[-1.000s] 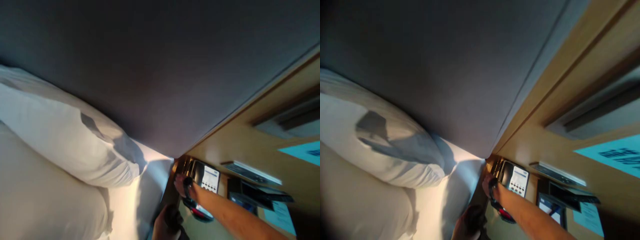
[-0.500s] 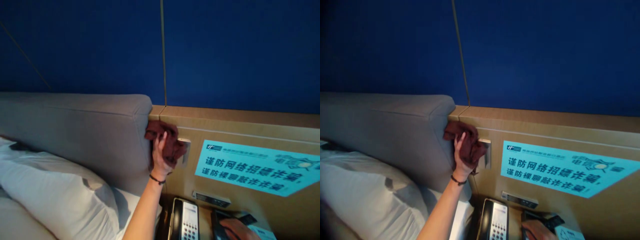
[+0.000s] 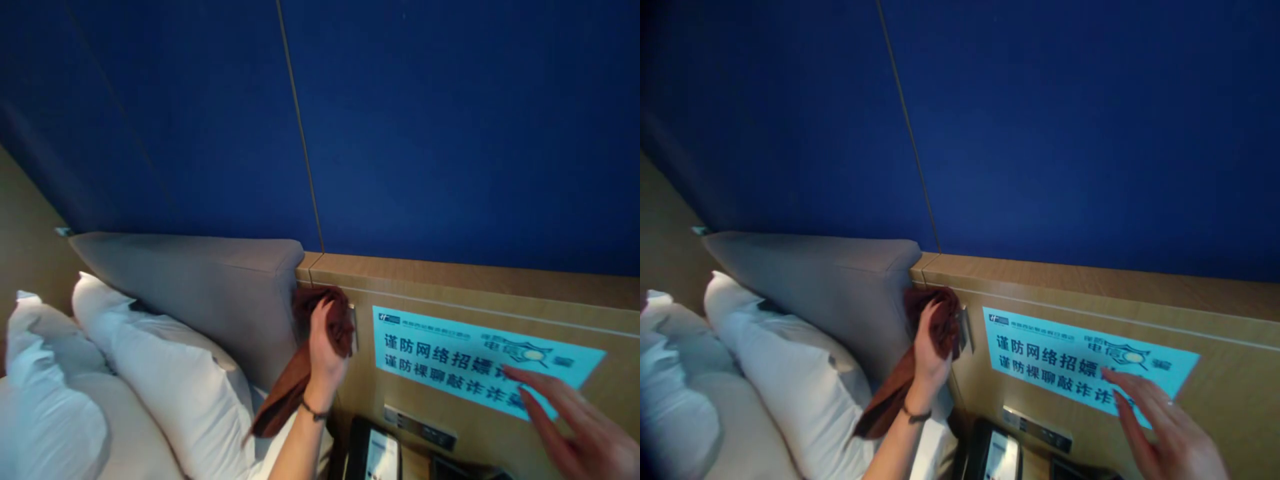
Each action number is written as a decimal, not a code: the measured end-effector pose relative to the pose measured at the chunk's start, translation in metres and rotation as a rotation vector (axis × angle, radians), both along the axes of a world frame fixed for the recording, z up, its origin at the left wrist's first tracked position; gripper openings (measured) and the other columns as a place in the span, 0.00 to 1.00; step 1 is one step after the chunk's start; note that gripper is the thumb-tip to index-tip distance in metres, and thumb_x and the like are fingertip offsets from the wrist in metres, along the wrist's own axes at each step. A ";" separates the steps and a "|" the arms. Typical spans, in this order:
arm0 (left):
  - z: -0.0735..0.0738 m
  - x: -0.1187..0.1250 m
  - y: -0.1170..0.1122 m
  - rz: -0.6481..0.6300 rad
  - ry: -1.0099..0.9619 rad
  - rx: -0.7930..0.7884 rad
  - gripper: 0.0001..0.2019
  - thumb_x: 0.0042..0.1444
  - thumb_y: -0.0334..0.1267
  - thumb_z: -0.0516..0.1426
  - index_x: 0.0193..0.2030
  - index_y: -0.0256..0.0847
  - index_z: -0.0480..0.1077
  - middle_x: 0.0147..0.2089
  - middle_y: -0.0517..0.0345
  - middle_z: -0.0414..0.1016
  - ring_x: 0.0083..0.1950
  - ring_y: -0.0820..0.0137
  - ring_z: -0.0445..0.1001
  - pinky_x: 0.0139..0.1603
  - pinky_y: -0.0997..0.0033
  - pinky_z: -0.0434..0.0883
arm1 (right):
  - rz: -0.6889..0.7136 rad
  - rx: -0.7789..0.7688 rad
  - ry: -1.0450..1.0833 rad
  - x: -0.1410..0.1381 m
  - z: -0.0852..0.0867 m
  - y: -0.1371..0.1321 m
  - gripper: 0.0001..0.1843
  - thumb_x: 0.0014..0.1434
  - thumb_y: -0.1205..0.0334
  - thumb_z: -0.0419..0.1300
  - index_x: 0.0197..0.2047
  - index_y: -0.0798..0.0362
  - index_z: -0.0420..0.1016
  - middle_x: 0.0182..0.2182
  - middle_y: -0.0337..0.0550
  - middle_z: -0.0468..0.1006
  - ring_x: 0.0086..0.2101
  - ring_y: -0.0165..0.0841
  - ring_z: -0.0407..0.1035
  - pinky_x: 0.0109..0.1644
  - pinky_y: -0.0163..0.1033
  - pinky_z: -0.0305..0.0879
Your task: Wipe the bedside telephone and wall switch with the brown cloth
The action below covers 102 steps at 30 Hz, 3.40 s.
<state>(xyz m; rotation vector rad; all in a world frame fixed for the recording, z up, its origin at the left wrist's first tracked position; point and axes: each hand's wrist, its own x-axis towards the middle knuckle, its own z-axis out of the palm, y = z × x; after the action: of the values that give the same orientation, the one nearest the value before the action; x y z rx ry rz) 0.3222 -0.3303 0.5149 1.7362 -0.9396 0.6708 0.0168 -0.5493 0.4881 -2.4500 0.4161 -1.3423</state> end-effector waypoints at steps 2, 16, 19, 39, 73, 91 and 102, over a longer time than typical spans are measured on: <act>0.020 -0.013 -0.022 0.038 -0.074 0.092 0.23 0.54 0.34 0.57 0.58 0.33 0.66 0.61 0.39 0.66 0.63 0.49 0.61 0.65 0.41 0.61 | 0.100 -0.091 0.036 0.028 0.013 0.031 0.16 0.71 0.53 0.49 0.58 0.42 0.68 0.49 0.37 0.75 0.45 0.34 0.72 0.47 0.40 0.68; 0.009 -0.039 0.055 -0.144 0.027 0.028 0.19 0.57 0.31 0.54 0.56 0.39 0.66 0.56 0.44 0.69 0.59 0.60 0.68 0.61 0.56 0.68 | 0.293 0.095 0.070 0.140 0.024 0.099 0.13 0.72 0.57 0.48 0.54 0.48 0.69 0.45 0.40 0.76 0.44 0.35 0.71 0.48 0.43 0.70; 0.025 -0.017 0.032 -0.147 -0.009 0.187 0.19 0.53 0.29 0.55 0.53 0.35 0.68 0.53 0.42 0.70 0.56 0.57 0.68 0.59 0.54 0.69 | 0.285 0.107 0.173 0.166 0.019 0.118 0.19 0.70 0.59 0.45 0.58 0.55 0.67 0.50 0.48 0.73 0.49 0.41 0.69 0.52 0.51 0.69; -0.005 0.017 0.042 -0.153 0.147 0.350 0.27 0.50 0.22 0.51 0.59 0.29 0.66 0.59 0.36 0.66 0.61 0.55 0.67 0.62 0.53 0.67 | 0.275 0.487 0.042 0.234 -0.010 0.164 0.23 0.59 0.64 0.46 0.54 0.60 0.70 0.51 0.57 0.73 0.51 0.44 0.68 0.58 0.55 0.66; -0.005 0.035 0.118 -0.331 0.568 0.351 0.11 0.45 0.28 0.58 0.35 0.40 0.79 0.43 0.52 0.74 0.43 0.66 0.75 0.47 0.68 0.72 | 0.269 0.661 0.399 0.173 -0.006 0.202 0.23 0.66 0.47 0.48 0.33 0.55 0.75 0.30 0.44 0.75 0.33 0.40 0.69 0.38 0.42 0.59; -0.003 0.073 0.075 -0.317 1.013 0.277 0.08 0.47 0.38 0.57 0.27 0.34 0.73 0.26 0.59 0.73 0.30 0.70 0.68 0.33 0.74 0.62 | 0.239 0.947 0.304 0.204 0.013 0.132 0.26 0.50 0.40 0.55 0.29 0.57 0.77 0.29 0.48 0.78 0.31 0.41 0.69 0.37 0.43 0.62; 0.061 0.045 0.032 -0.277 0.296 0.256 0.08 0.60 0.30 0.54 0.37 0.38 0.75 0.37 0.56 0.77 0.39 0.70 0.74 0.43 0.73 0.68 | 0.104 0.343 0.007 0.251 0.051 0.160 0.23 0.67 0.54 0.47 0.40 0.59 0.79 0.36 0.48 0.77 0.37 0.40 0.70 0.42 0.43 0.63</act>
<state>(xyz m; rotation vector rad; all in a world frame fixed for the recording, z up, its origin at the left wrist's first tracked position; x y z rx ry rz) 0.3677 -0.2987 0.5754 1.8190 -1.0623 0.1120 0.2683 -0.3892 0.5393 -2.1632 0.4706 -1.1165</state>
